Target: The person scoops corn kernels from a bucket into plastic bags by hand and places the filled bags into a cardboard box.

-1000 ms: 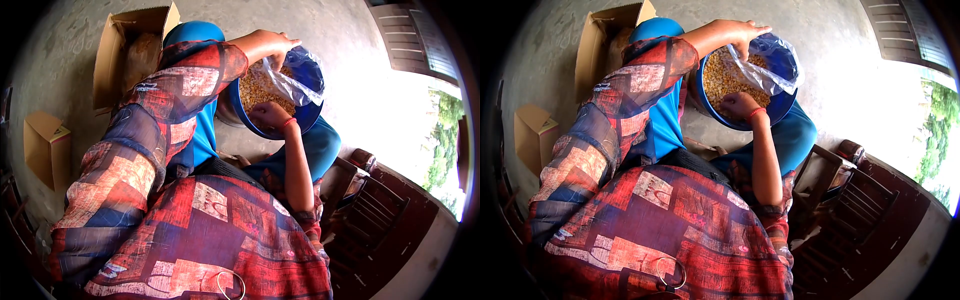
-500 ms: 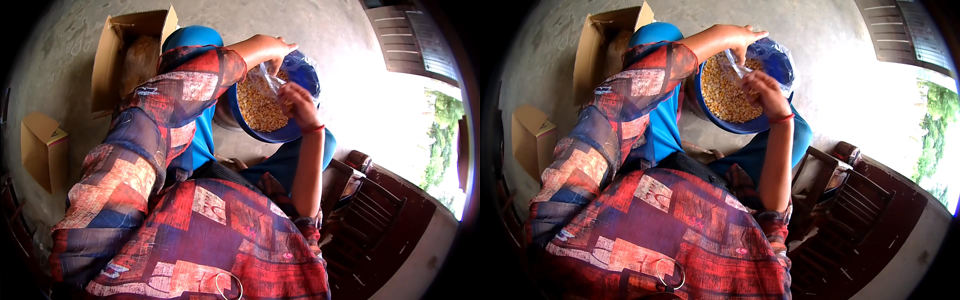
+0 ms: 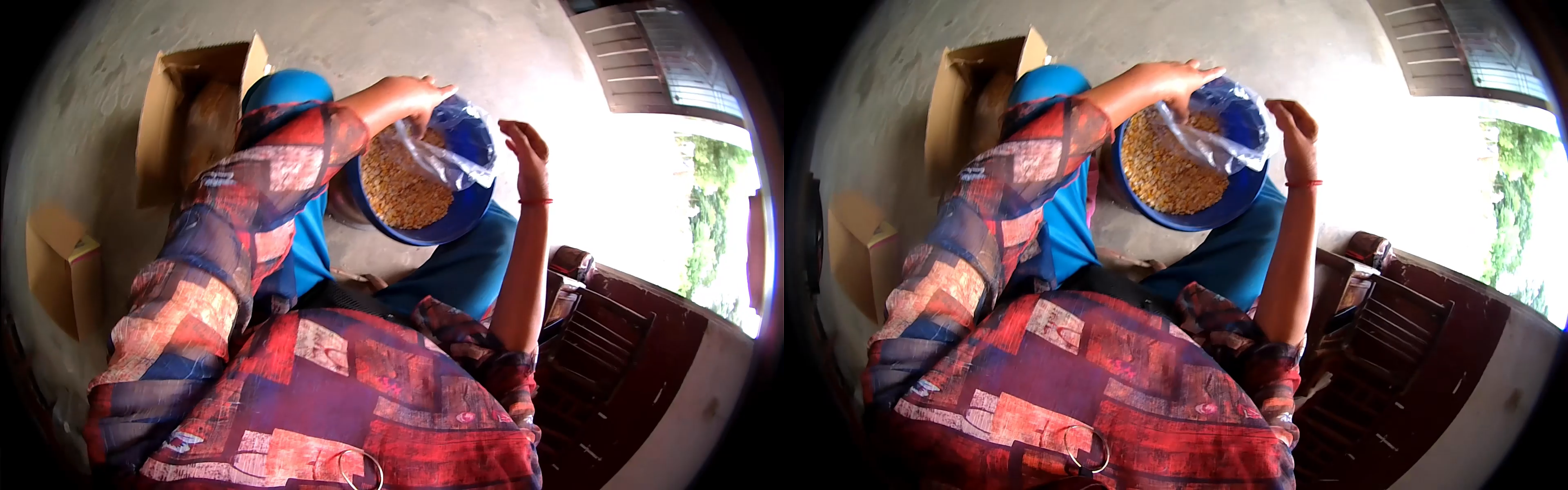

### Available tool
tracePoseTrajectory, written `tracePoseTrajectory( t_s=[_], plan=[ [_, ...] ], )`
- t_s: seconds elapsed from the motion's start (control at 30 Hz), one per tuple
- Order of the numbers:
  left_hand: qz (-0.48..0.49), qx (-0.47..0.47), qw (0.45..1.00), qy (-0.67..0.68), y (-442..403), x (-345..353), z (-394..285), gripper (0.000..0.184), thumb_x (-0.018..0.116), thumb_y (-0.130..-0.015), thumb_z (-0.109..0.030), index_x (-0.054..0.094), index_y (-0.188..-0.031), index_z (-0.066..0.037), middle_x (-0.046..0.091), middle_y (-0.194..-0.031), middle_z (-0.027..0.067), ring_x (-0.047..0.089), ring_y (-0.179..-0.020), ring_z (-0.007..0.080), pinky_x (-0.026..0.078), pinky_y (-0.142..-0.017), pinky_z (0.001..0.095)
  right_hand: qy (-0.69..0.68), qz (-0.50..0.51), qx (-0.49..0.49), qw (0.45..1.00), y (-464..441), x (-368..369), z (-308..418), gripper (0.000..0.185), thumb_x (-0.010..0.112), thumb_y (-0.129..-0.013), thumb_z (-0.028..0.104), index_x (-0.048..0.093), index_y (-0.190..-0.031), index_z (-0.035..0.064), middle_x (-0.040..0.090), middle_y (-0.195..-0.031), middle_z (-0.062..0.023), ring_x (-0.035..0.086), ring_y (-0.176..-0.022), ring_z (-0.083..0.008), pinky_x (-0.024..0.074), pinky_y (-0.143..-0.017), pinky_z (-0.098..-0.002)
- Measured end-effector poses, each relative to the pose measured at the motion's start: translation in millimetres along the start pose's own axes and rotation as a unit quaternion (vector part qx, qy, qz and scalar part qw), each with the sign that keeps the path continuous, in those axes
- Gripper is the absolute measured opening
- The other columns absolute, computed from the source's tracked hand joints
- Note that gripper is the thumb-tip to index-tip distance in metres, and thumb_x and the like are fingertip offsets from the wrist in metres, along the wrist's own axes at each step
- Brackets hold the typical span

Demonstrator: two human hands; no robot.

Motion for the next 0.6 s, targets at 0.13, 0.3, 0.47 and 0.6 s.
tracePoseTrajectory(
  t_s=[0.13,0.3,0.47,0.6],
  plan=[
    [-0.025,0.055,0.998,0.018,-6,4,5,0.115,0.080,-0.046,-0.017,0.011,-0.138,-0.021,0.034,-0.125,0.0250,0.044,-0.111,0.0388,0.042,-0.087,0.0426,0.037,-0.124,-0.155,0.979,-16,-55,-111,0.017,0.053,-0.085,0.017,0.063,-0.088,0.0027,0.063,-0.082,-0.0073,0.056,-0.081,-0.0116,0.0434,-0.072,-0.0254],
    [-0.040,0.053,0.998,0.003,-3,5,4,0.106,0.076,-0.054,-0.019,0.012,-0.138,-0.018,0.036,-0.123,0.0247,0.045,-0.109,0.0388,0.042,-0.088,0.0417,0.254,-0.086,0.085,0.960,15,-13,-87,0.035,0.043,-0.086,0.038,0.061,-0.098,0.0106,0.061,-0.094,-0.0163,0.058,-0.087,-0.0361,0.0459,-0.075,-0.0388],
    [-0.035,0.032,0.998,-0.031,2,-2,-5,0.099,0.073,-0.061,-0.023,0.012,-0.139,-0.016,0.038,-0.123,0.0237,0.045,-0.110,0.0383,0.041,-0.090,0.0406,0.270,-0.058,0.084,0.957,6,-8,-103,0.035,0.046,-0.082,0.036,0.059,-0.096,0.0065,0.060,-0.088,-0.0209,0.058,-0.081,-0.0365,0.0454,-0.072,-0.0382],
    [-0.046,0.045,0.997,-0.043,-1,1,-1,0.097,0.072,-0.062,-0.025,0.013,-0.138,-0.021,0.034,-0.128,0.0249,0.044,-0.112,0.0398,0.040,-0.092,0.0433,0.186,-0.012,0.133,0.973,1,-20,-106,0.037,0.049,-0.081,0.038,0.060,-0.097,0.0054,0.062,-0.087,-0.0178,0.061,-0.077,-0.0284,0.0472,-0.068,-0.0358]
  ],
)
Point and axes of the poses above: each hand's wrist, its own y-axis away from the middle knuckle, its own x-axis out of the palm, z = x × y, the point moved 5 cm from there along -y, towards the middle knuckle
